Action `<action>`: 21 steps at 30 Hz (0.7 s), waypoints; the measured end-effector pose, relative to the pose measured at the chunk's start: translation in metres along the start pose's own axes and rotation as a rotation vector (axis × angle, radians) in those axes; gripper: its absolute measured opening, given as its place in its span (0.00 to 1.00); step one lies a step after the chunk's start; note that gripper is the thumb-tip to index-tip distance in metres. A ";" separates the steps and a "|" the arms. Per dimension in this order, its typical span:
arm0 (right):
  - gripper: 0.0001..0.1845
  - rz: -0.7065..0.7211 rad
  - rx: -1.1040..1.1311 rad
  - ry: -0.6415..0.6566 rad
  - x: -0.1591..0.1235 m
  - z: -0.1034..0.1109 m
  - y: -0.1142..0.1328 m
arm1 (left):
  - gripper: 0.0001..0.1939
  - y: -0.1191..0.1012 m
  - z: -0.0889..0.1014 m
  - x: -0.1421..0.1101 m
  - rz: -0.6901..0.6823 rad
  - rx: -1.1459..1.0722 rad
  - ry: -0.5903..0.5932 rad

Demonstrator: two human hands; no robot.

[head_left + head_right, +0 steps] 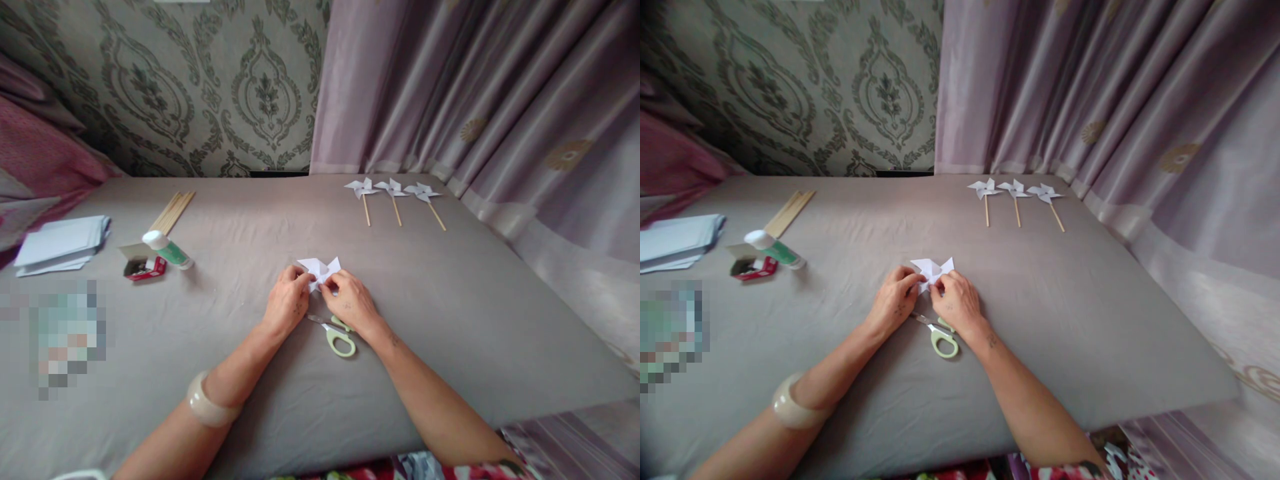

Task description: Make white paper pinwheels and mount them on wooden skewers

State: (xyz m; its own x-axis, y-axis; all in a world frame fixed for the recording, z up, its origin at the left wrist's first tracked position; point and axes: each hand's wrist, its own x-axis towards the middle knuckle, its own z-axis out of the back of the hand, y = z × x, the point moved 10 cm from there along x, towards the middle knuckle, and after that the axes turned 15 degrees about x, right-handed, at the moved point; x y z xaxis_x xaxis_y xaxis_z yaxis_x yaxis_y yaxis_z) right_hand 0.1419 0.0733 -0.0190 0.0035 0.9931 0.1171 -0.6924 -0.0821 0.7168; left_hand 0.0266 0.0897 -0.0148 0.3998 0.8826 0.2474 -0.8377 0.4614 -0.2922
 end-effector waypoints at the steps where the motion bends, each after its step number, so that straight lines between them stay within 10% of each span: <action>1: 0.08 -0.009 -0.008 0.003 0.000 0.000 0.000 | 0.17 -0.001 0.000 0.000 -0.006 -0.001 0.000; 21: 0.07 -0.081 -0.042 0.039 0.002 0.000 -0.002 | 0.19 -0.008 -0.002 -0.002 -0.038 0.118 0.053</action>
State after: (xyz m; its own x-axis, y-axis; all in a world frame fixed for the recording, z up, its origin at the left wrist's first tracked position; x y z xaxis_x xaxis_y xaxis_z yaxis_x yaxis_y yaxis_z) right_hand 0.1432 0.0751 -0.0206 0.0329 0.9989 0.0326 -0.7207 0.0012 0.6932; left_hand 0.0328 0.0849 -0.0146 0.4489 0.8694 0.2065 -0.8582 0.4838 -0.1716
